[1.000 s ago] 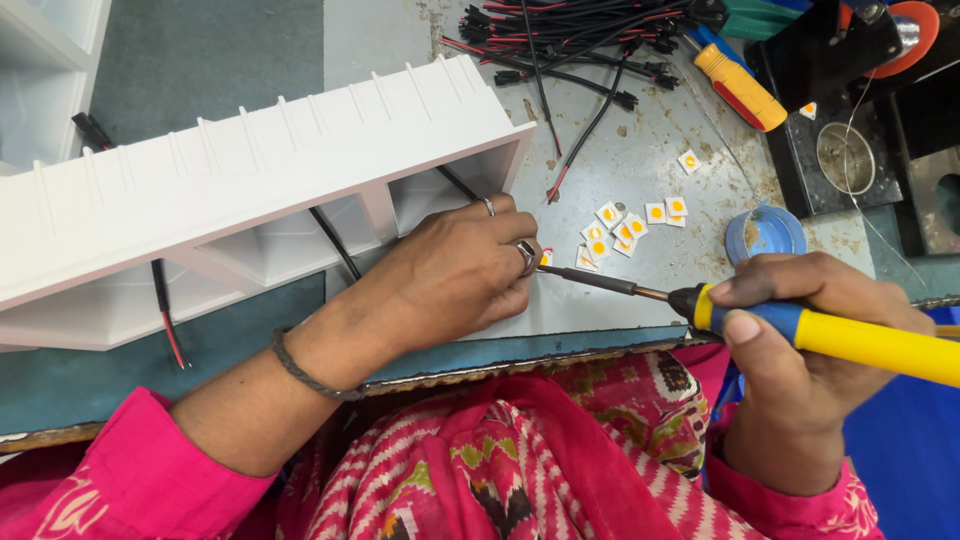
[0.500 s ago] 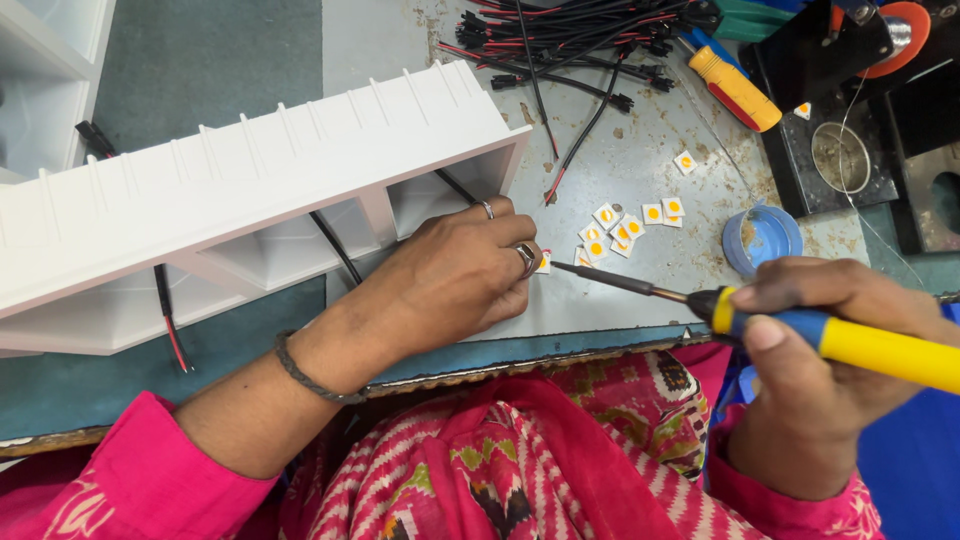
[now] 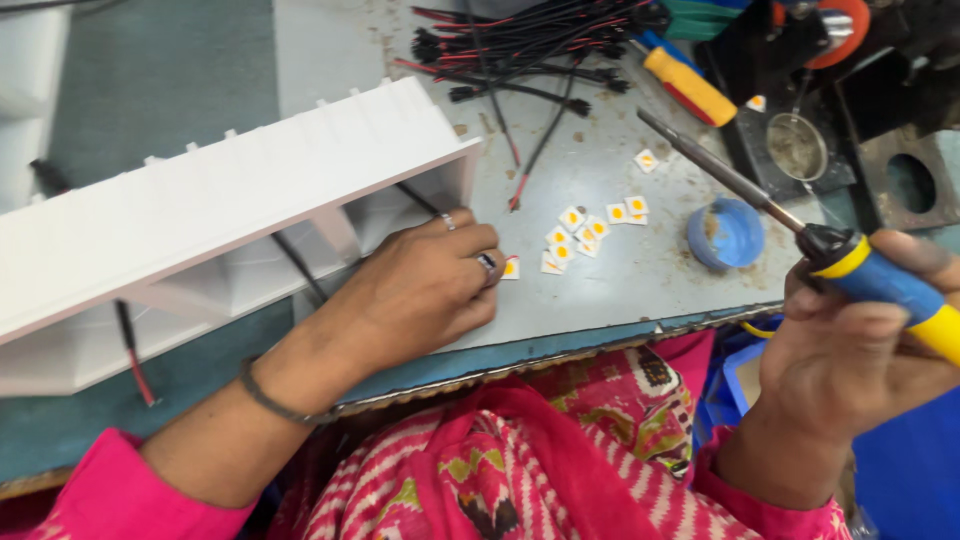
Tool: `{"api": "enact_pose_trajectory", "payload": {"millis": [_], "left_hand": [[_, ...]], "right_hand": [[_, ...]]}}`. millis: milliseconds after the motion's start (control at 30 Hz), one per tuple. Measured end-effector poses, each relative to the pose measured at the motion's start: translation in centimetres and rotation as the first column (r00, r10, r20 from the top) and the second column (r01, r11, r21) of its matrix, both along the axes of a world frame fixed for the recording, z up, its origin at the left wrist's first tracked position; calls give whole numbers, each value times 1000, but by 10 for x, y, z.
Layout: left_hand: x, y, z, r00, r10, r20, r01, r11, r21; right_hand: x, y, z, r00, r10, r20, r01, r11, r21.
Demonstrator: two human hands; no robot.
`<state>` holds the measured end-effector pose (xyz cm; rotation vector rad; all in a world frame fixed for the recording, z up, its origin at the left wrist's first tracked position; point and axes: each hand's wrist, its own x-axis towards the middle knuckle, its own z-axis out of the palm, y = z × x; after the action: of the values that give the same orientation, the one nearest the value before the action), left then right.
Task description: The person solders red and black wires onto small LED chip components at a workbench. They strip and position wire ends, apply flux from a small blue cup, and use a soldering iron to attach wires to the LED contacts, working on one component at a time.
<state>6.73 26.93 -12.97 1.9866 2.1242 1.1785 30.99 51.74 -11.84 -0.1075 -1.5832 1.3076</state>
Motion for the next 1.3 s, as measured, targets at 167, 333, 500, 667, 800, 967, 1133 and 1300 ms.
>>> {"api": "enact_pose_trajectory", "payload": {"millis": [167,333,500,667,800,967,1133,1300], "left_hand": [[1,-1,2,1000,2,-11,-2,1000,-10],[2,-2,4,1000,8,-11,-8,1000,-14],[2,-3,5,1000,15,-7,-16,999,-29],[2,-2,6,1000,16,4,-16,1000,-26],[3,-2,8,1000,17,-7,-17,999,-26],[3,-2,11,1000,22,-16,-23,998,-60],[3,-2,12,1000,28,-14,-29,997,-72],[3,-2,13,1000,24,4,-23,997,-73]], "right_hand": [[26,33,-5,988,-122,-99,115,990,-79],[53,61,-14,960,-266,-82,268,963,13],[55,57,-15,970,-242,29,237,965,115],[40,48,-6,970,-227,85,209,961,182],[34,45,-5,969,-226,99,199,953,229],[32,49,-8,969,-225,106,186,938,291],[31,49,-8,966,-233,110,195,941,278],[29,48,-5,964,-234,127,194,943,270]]}}
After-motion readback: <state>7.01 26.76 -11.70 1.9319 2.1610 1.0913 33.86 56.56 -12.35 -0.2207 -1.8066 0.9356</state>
